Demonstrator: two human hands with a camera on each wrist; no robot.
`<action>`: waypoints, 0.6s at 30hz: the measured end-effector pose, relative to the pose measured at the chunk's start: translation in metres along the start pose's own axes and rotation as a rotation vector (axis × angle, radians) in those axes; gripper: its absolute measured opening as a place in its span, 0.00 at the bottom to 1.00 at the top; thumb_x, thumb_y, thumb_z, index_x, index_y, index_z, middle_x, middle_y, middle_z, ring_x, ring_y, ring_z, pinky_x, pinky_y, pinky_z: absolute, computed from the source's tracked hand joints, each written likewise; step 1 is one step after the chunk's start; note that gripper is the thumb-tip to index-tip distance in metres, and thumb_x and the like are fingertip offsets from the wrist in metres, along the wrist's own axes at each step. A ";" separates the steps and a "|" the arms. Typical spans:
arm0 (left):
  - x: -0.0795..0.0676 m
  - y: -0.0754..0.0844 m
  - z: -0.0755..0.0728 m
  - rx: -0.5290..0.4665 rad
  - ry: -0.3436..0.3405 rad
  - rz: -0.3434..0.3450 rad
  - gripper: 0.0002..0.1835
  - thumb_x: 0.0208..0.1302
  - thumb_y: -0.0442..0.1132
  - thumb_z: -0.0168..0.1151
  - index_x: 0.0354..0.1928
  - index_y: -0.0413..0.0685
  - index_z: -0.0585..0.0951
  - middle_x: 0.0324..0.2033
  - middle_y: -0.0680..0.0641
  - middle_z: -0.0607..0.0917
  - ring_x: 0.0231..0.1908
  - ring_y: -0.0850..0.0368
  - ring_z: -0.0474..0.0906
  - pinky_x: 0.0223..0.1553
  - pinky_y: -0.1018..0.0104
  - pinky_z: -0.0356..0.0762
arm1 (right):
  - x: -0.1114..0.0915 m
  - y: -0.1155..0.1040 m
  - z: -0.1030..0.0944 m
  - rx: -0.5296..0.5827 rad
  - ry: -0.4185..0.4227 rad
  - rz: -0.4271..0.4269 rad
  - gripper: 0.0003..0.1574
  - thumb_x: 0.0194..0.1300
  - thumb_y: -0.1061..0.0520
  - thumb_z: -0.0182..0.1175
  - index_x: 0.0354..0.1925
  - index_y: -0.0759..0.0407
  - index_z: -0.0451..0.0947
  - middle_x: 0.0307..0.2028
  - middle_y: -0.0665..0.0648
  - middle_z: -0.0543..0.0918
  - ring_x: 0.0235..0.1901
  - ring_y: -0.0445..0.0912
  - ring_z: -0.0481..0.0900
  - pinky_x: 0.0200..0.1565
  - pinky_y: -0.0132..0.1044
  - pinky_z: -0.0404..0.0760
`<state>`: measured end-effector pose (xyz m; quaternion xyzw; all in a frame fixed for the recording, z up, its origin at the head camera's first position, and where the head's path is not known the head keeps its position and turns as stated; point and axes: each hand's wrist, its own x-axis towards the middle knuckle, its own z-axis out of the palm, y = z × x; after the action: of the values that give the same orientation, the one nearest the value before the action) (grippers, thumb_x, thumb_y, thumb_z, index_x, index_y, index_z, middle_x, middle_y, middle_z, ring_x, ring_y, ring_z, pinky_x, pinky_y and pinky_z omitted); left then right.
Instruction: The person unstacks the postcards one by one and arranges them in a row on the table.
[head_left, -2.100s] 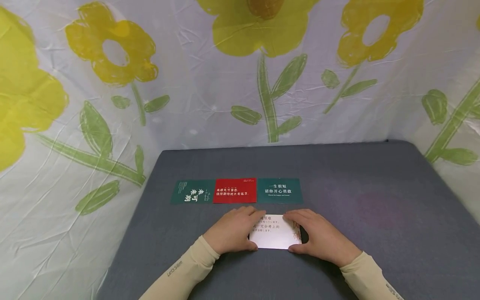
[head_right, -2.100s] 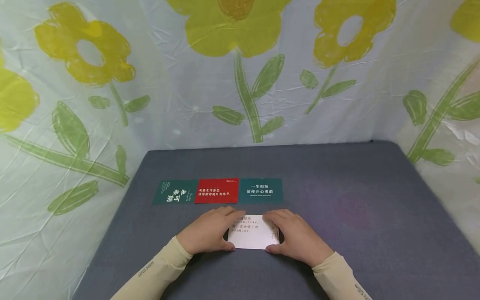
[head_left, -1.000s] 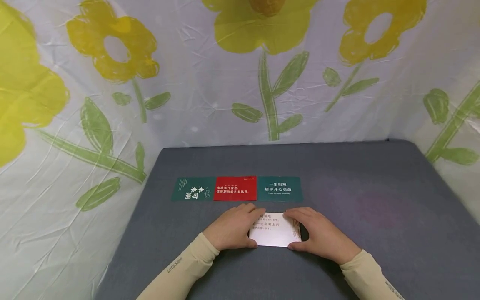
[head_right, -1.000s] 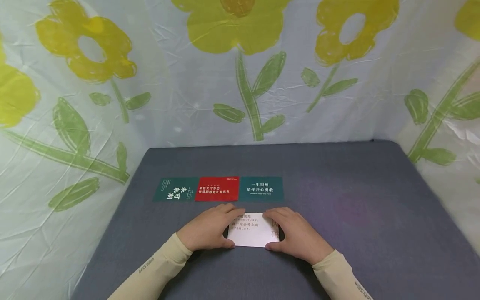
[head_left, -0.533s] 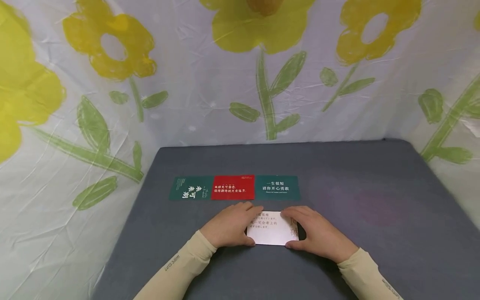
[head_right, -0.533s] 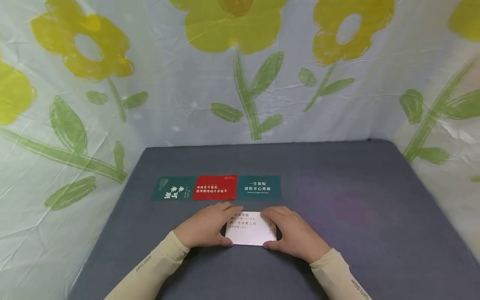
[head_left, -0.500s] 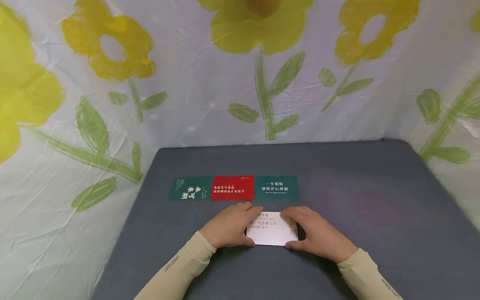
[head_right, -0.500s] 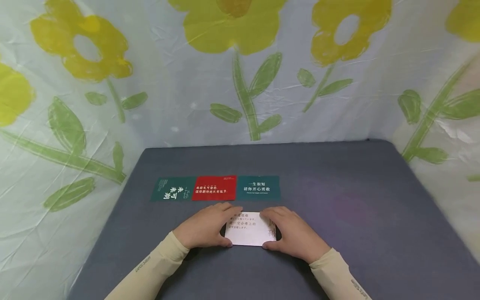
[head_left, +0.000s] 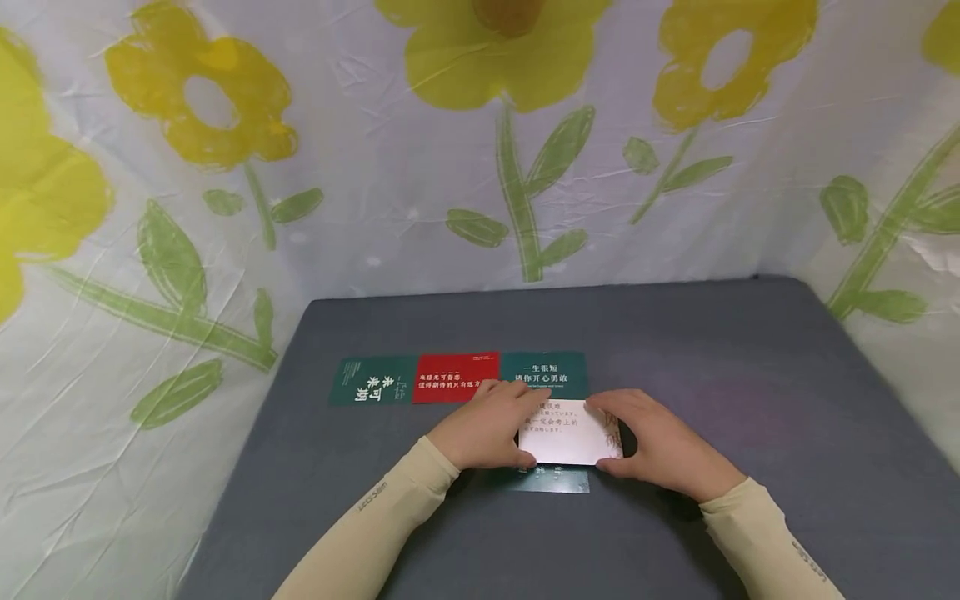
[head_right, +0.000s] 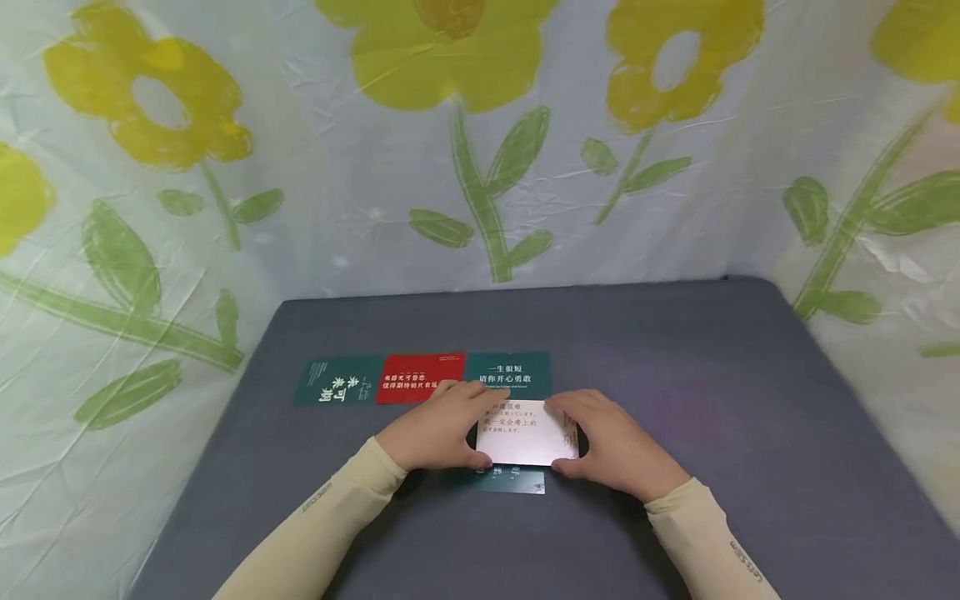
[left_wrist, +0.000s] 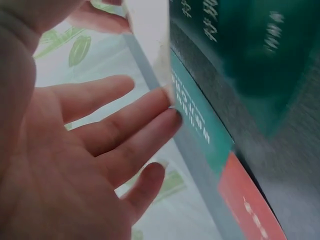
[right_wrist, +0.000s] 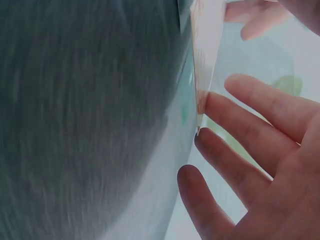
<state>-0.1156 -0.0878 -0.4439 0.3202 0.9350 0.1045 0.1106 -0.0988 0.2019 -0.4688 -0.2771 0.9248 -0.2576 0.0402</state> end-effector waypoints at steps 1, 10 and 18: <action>0.006 0.002 0.000 0.001 0.004 0.005 0.54 0.54 0.58 0.84 0.81 0.53 0.70 0.69 0.50 0.81 0.68 0.55 0.76 0.74 0.50 0.67 | 0.000 0.005 -0.003 0.006 0.001 0.014 0.48 0.55 0.50 0.85 0.71 0.52 0.78 0.67 0.51 0.83 0.68 0.53 0.78 0.66 0.55 0.82; 0.060 0.010 0.001 -0.010 0.032 0.001 0.53 0.56 0.58 0.82 0.81 0.54 0.69 0.69 0.50 0.80 0.68 0.56 0.76 0.75 0.47 0.63 | 0.007 0.039 -0.034 0.061 -0.027 0.111 0.50 0.61 0.54 0.81 0.76 0.56 0.72 0.73 0.61 0.76 0.74 0.61 0.70 0.66 0.62 0.79; 0.105 0.017 -0.002 -0.076 0.038 0.000 0.52 0.61 0.58 0.79 0.83 0.53 0.66 0.72 0.49 0.78 0.69 0.55 0.74 0.72 0.47 0.61 | 0.008 0.074 -0.054 0.126 -0.041 0.200 0.49 0.66 0.55 0.75 0.80 0.55 0.67 0.78 0.66 0.68 0.78 0.65 0.61 0.69 0.66 0.73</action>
<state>-0.1867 -0.0096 -0.4521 0.3136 0.9323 0.1462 0.1049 -0.1538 0.2747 -0.4580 -0.1855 0.9288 -0.3041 0.1019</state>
